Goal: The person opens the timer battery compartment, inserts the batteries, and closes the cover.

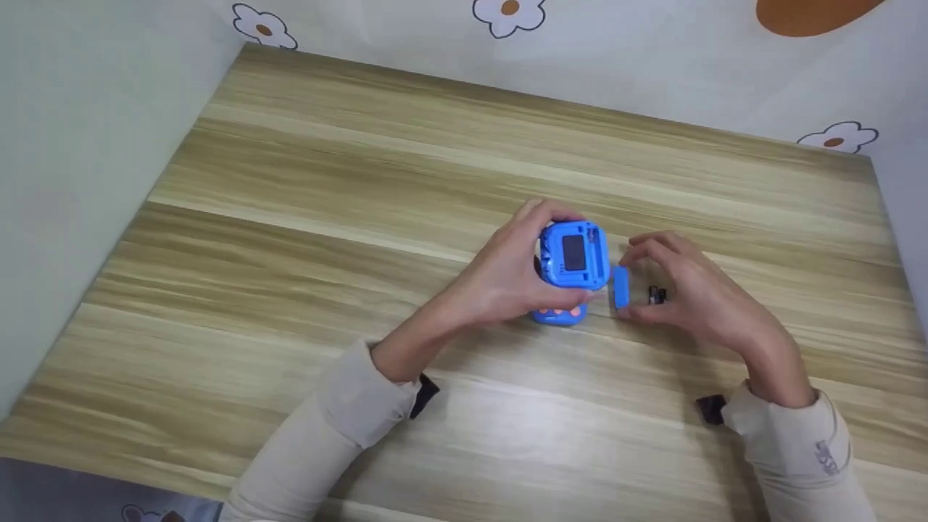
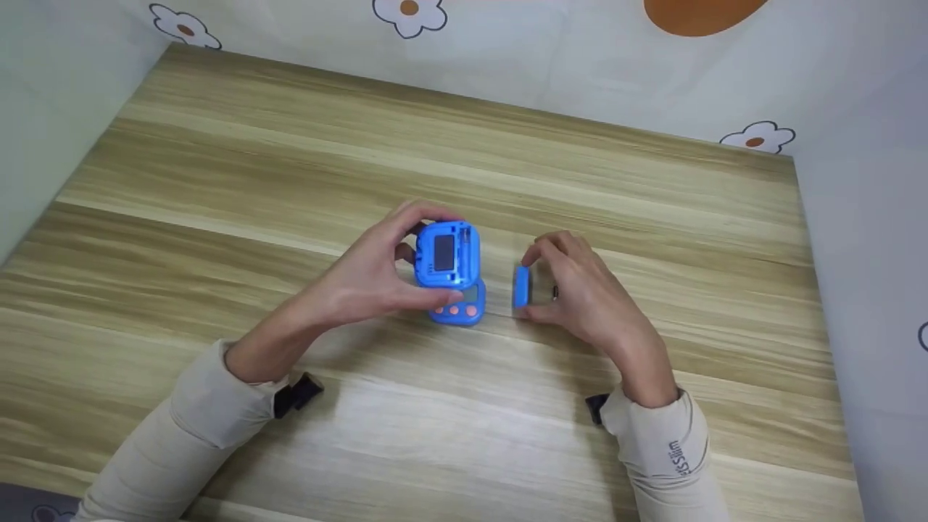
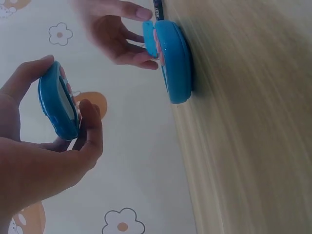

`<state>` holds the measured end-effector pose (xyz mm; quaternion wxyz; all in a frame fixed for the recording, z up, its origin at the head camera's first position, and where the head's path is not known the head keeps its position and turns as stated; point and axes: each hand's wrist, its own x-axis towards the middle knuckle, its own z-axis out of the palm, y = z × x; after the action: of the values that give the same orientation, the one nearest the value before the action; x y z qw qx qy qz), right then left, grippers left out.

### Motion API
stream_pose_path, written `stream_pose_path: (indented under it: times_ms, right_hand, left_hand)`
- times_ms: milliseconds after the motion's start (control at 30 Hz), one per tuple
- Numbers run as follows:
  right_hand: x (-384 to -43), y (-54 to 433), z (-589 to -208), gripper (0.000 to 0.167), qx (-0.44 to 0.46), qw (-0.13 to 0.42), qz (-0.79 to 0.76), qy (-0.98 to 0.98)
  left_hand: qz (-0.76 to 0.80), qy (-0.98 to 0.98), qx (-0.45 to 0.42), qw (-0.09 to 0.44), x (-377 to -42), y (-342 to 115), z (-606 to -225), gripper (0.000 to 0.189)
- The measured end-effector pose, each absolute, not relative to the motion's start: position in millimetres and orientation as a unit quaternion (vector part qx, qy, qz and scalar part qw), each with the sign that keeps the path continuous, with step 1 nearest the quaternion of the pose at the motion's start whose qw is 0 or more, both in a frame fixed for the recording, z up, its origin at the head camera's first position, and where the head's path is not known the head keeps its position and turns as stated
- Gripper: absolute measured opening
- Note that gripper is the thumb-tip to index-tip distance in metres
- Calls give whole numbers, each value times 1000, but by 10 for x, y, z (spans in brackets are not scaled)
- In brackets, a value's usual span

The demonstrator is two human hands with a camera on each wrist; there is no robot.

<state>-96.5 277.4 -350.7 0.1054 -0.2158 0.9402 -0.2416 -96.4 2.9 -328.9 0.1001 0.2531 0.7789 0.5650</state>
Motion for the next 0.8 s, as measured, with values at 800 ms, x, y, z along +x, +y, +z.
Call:
stream_pose_path:
  times_ms: [800]
  right_hand:
    - [-945,2991,-3446,51,-237,137,-161,948]
  left_hand:
    - [477,840,238,97,-930,89,-3308,80]
